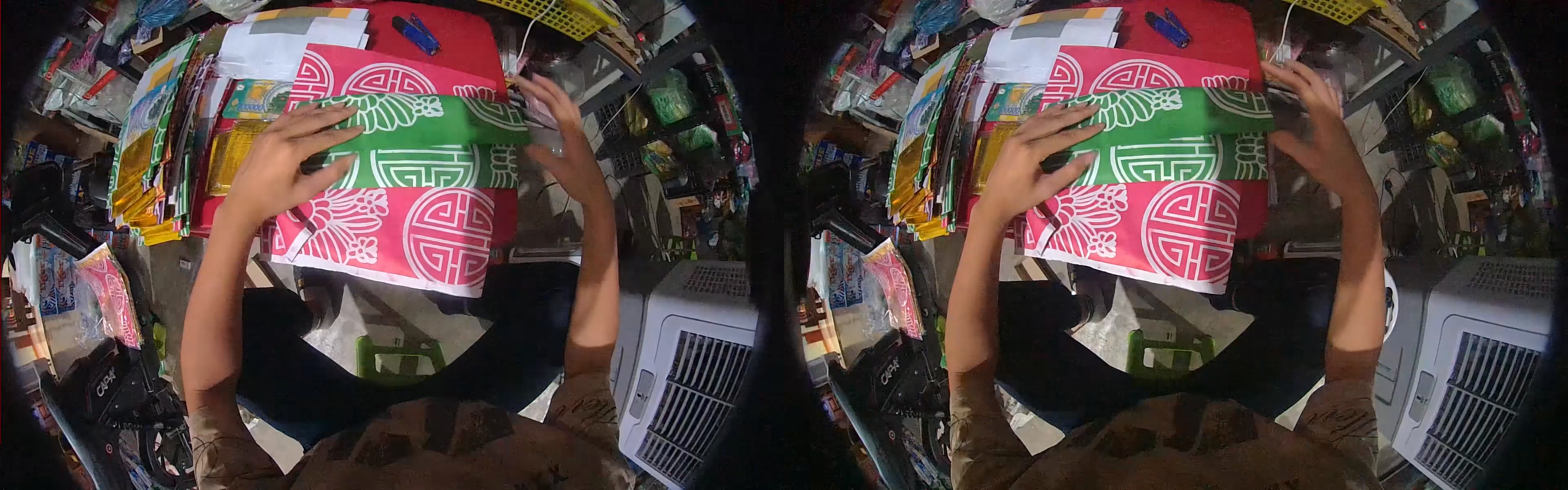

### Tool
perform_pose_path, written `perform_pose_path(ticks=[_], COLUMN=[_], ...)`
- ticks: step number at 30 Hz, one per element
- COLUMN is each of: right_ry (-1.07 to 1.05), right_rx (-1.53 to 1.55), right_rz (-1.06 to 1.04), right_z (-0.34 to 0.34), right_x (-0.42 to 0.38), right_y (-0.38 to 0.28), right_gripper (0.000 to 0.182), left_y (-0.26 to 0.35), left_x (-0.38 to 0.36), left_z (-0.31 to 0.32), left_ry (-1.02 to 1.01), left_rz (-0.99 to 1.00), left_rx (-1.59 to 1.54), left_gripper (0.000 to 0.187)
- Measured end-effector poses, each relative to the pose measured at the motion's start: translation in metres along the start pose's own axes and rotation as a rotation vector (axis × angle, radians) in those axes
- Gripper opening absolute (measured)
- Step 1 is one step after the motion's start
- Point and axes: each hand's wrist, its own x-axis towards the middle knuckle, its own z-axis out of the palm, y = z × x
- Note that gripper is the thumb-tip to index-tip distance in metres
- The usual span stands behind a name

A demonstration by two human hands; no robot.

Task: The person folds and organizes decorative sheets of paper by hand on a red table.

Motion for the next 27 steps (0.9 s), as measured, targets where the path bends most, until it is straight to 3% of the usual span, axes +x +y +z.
perform_pose_path(ticks=[3, 7, 12, 20, 27], right_ry=[0.189, 0.188, 0.099, -0.024, -0.054], right_rx=[-0.047, -0.340, -0.379, -0.377, -0.350], right_rz=[-0.246, -0.276, -0.257, -0.164, -0.152], right_z=[-0.002, 0.029, 0.073, 0.080, 0.078], right_x=[0.009, 0.013, 0.017, 0.010, 0.007], right_y=[-0.018, -0.064, -0.059, -0.056, -0.056], right_gripper=[0.066, 0.053, 0.051, 0.056, 0.057], left_y=[0.000, -0.001, 0.002, -0.001, 0.043], left_x=[0.000, 0.006, 0.011, 0.009, 0.011], left_z=[0.000, 0.002, 0.005, 0.009, 0.021], left_ry=[0.009, -0.024, -0.069, -0.053, -0.134], left_rz=[-0.003, 0.003, 0.013, 0.051, -0.048], left_rx=[-0.001, 0.001, 0.019, 0.076, 0.033], left_gripper=[0.033, 0.034, 0.034, 0.033, 0.048])
